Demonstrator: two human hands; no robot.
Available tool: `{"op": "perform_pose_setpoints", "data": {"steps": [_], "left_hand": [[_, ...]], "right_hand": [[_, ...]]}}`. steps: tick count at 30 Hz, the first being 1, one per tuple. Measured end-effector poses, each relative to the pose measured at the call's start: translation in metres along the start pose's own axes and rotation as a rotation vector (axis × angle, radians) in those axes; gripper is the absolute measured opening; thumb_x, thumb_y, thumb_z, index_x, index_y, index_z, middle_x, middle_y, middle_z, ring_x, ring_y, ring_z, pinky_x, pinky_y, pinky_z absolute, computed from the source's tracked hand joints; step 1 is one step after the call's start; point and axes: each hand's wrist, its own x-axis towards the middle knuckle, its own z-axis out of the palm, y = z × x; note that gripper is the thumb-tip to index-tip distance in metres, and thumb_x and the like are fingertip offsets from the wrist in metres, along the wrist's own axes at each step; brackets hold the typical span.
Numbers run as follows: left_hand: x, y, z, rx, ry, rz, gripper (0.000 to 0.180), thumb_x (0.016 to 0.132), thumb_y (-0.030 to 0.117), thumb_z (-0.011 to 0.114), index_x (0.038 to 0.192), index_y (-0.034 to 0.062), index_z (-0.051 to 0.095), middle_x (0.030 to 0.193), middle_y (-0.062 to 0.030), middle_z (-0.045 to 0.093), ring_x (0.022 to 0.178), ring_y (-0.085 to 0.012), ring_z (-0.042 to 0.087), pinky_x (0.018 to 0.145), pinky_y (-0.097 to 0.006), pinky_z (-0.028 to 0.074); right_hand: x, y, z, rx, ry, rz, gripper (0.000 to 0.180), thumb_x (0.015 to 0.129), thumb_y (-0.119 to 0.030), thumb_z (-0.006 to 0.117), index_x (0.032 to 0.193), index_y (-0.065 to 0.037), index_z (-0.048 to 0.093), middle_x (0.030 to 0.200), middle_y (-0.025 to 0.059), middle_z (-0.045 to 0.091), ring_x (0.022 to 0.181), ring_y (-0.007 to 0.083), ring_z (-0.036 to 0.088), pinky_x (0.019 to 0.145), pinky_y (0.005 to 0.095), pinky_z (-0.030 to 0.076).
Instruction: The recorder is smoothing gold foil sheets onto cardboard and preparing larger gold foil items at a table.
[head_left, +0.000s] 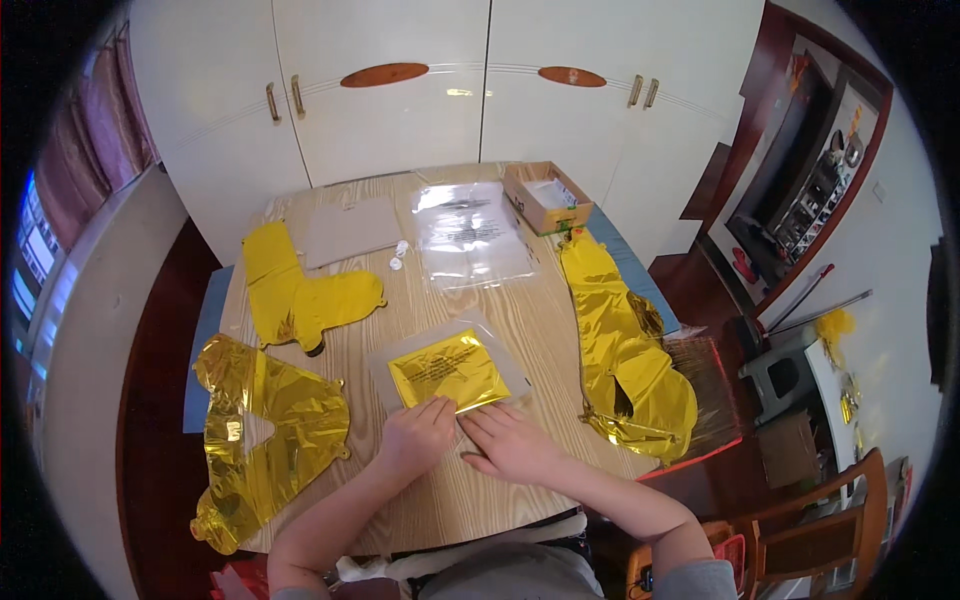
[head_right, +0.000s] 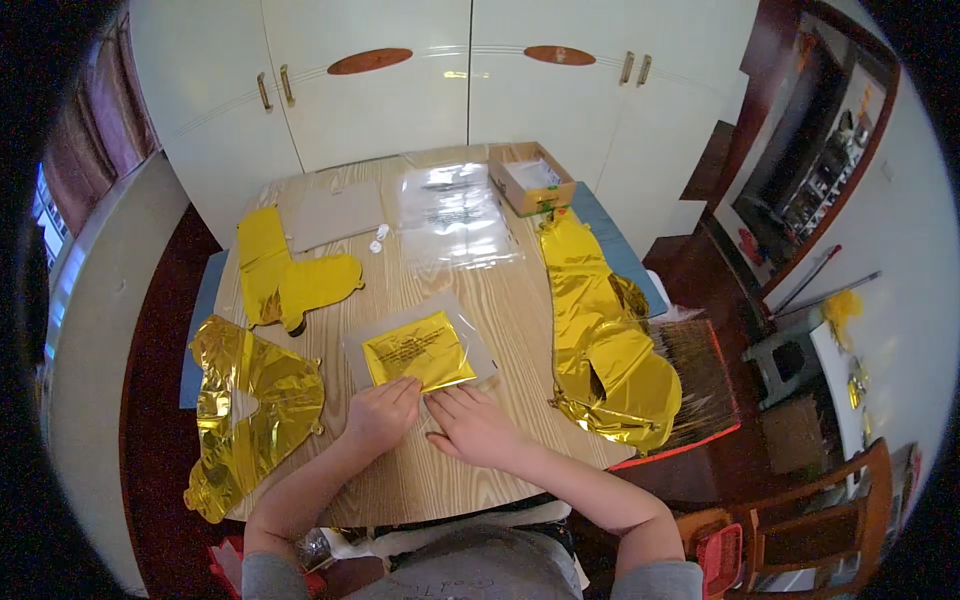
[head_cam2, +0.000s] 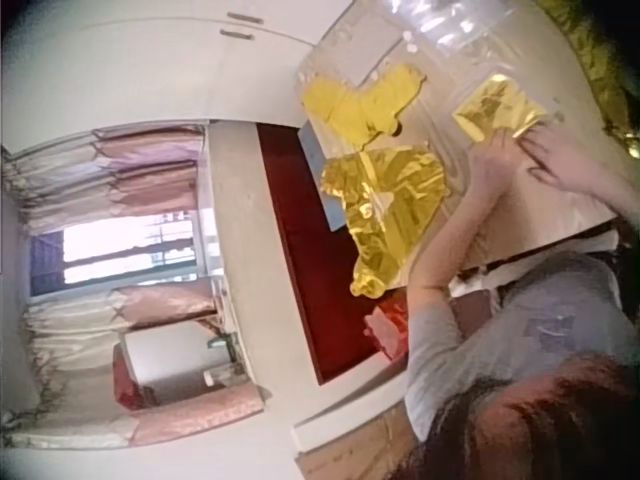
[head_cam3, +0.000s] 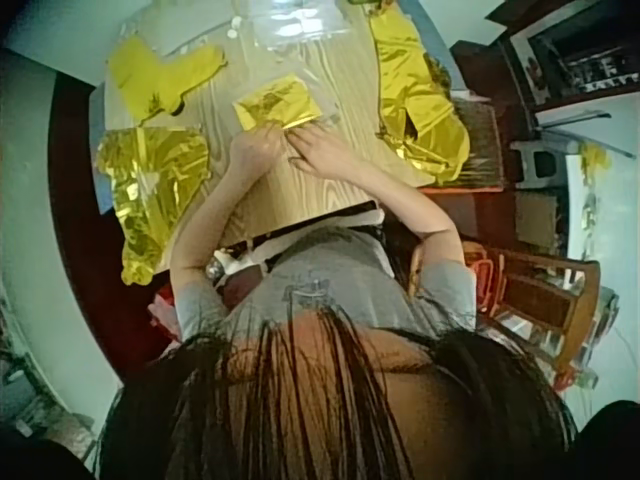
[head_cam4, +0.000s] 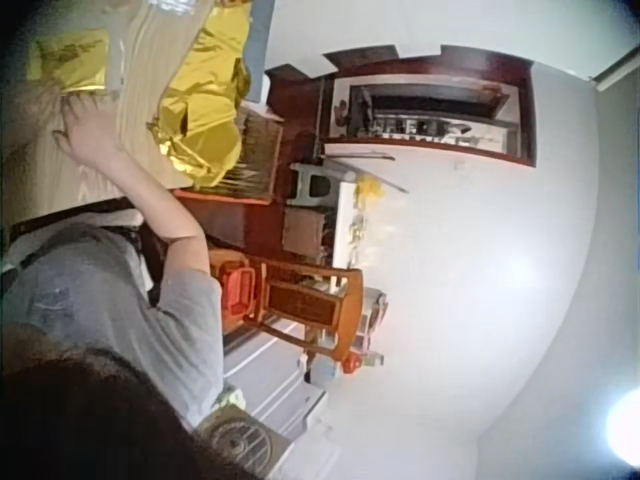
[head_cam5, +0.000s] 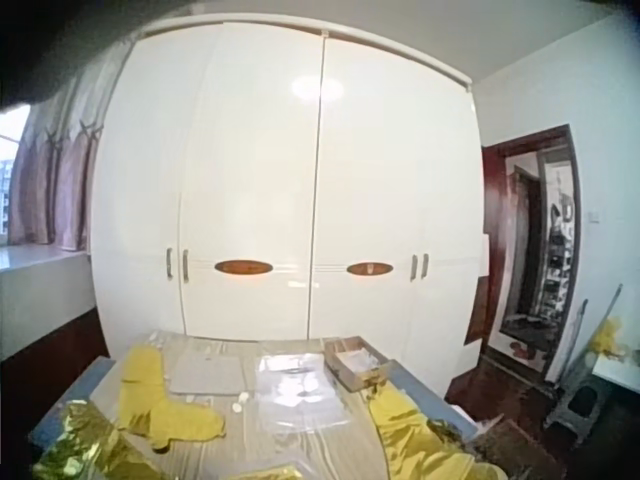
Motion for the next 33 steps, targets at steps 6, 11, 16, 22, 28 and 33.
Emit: {"op": "perform_pose_setpoints", "data": {"steps": [6, 11, 16, 22, 28, 33], "left_hand": [[0.001, 0.002, 0.002, -0.003, -0.007, 0.004, 0.029, 0.077, 0.018, 0.066, 0.101, 0.0024, 0.067, 0.099, -0.0102, 0.071, 0.09, -0.0209, 0.071, 0.07, -0.032, 0.055], [0.002, 0.0, -0.003, -0.014, -0.01, 0.001, 0.025, 0.077, 0.011, 0.067, 0.101, 0.0009, 0.068, 0.098, -0.0123, 0.072, 0.088, -0.0225, 0.071, 0.073, -0.033, 0.057], [0.003, -0.002, 0.001, -0.012, 0.022, 0.005, 0.026, 0.077, 0.01, 0.067, 0.101, 0.0004, 0.068, 0.098, -0.0126, 0.072, 0.087, -0.0228, 0.071, 0.072, -0.032, 0.057], [0.005, 0.001, -0.004, 0.002, 0.031, -0.016, 0.026, 0.077, 0.009, 0.068, 0.101, 0.0007, 0.068, 0.096, -0.0111, 0.072, 0.086, -0.021, 0.072, 0.071, -0.031, 0.057], [0.002, 0.0, 0.003, 0.027, 0.028, -0.003, 0.026, 0.077, 0.015, 0.068, 0.099, 0.0032, 0.068, 0.099, -0.0095, 0.072, 0.091, -0.0201, 0.071, 0.069, -0.031, 0.055], [0.001, -0.001, 0.003, 0.006, 0.031, -0.001, 0.026, 0.076, 0.014, 0.068, 0.1, 0.0027, 0.069, 0.098, -0.0097, 0.072, 0.089, -0.0205, 0.071, 0.071, -0.031, 0.056]], "right_hand": [[0.012, 0.007, 0.017, -0.008, -0.035, 0.02, 0.067, 0.09, -0.054, 0.055, 0.122, 0.005, 0.055, 0.12, 0.0202, 0.059, 0.117, 0.0333, 0.054, 0.104, 0.0436, 0.038], [0.048, 0.0, -0.01, 0.135, -0.528, 0.224, 0.065, 0.09, -0.056, 0.054, 0.114, 0.004, 0.056, 0.115, 0.023, 0.06, 0.11, 0.0377, 0.057, 0.095, 0.0455, 0.045], [0.034, 0.009, 0.012, 0.144, -0.185, 0.083, 0.056, 0.088, -0.045, 0.062, 0.113, 0.004, 0.057, 0.112, 0.0229, 0.061, 0.107, 0.0389, 0.058, 0.092, 0.0466, 0.046], [-0.001, 0.002, -0.002, 0.044, 0.007, -0.016, 0.051, 0.085, -0.029, 0.065, 0.123, 0.003, 0.054, 0.126, 0.0191, 0.056, 0.121, 0.035, 0.052, 0.104, 0.0449, 0.04], [-0.01, 0.008, -0.002, 0.04, 0.01, -0.062, 0.048, 0.087, -0.03, 0.063, 0.12, 0.003, 0.056, 0.125, 0.0197, 0.057, 0.123, 0.0335, 0.05, 0.108, 0.0442, 0.037], [0.002, 0.008, 0.006, 0.108, -0.013, -0.101, 0.054, 0.089, -0.038, 0.061, 0.121, 0.004, 0.056, 0.126, 0.02, 0.057, 0.123, 0.0334, 0.05, 0.108, 0.0438, 0.036]]}}
